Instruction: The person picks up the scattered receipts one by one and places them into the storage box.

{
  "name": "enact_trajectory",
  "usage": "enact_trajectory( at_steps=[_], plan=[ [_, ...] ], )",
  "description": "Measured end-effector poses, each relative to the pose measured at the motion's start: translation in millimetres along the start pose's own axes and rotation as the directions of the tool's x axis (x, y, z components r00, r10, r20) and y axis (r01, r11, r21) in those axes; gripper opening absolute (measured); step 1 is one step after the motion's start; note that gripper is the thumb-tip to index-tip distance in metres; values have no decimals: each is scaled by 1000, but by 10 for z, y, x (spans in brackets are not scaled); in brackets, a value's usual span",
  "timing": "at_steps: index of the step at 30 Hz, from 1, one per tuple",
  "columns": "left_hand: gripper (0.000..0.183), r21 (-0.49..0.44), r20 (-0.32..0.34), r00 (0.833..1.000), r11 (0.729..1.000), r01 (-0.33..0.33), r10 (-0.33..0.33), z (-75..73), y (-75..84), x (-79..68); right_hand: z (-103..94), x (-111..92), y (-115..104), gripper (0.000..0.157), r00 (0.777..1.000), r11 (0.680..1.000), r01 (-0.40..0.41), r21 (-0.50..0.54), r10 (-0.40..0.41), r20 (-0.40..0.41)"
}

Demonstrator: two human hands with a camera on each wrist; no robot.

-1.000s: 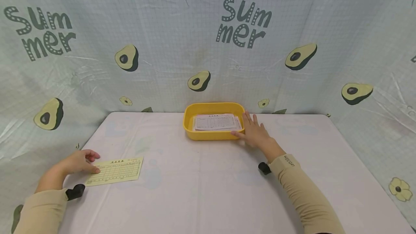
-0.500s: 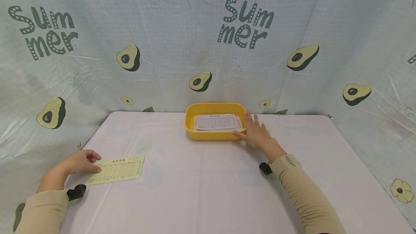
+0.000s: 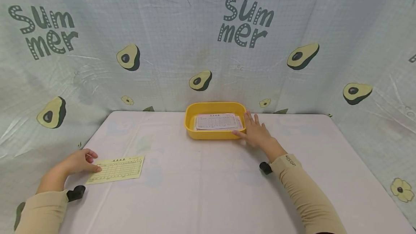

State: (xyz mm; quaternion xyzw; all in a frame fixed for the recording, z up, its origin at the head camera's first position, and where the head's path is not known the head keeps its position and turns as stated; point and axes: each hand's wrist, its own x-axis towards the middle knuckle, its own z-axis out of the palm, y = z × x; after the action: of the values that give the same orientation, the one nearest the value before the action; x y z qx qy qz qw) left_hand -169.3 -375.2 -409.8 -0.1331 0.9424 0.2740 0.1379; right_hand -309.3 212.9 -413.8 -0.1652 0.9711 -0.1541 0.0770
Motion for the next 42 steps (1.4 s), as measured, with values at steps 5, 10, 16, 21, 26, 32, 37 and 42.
enact_trajectory(
  at_steps=[5, 10, 16, 21, 26, 32, 37, 42],
  plan=[
    [50, -12, -13, 1000, 1000, 7, -7, 6, -4, -10, -1, 3, -1, 107, 1000, 1000, -1, 2, 1, 6],
    [39, -18, -6, 1000, 1000, -7, 7, 3, -25, -16, 0, 3, -3, 107, 1000, 1000, 2, 8, -2, 11],
    [39, -35, -1, 1000, 999, -14, 14, -17, -19, -15, -6, -3, 8, 107, 1000, 1000, 3, 6, -3, 6],
    [56, -24, -23, 1000, 1000, 2, -2, -12, -9, -25, -2, -10, -2, 105, 1000, 1000, 3, 11, -3, 5],
    [53, -17, -53, 998, 1000, 27, -28, 16, 10, -63, 3, -8, 0, 106, 1000, 1000, 10, 13, -10, 3],
    [49, -37, -78, 996, 999, 37, -40, 34, 36, -103, 0, 0, 29, 108, 1000, 1000, 21, 11, -21, -9],
    [44, -46, -70, 997, 999, 26, -29, 49, 25, -134, 7, 7, 36, 109, 1000, 1000, 19, 19, -19, -2],
    [39, -60, -58, 998, 998, 24, -28, 56, 23, -150, 17, 10, 23, 110, 1000, 1000, 16, 19, -16, 3]
  ],
)
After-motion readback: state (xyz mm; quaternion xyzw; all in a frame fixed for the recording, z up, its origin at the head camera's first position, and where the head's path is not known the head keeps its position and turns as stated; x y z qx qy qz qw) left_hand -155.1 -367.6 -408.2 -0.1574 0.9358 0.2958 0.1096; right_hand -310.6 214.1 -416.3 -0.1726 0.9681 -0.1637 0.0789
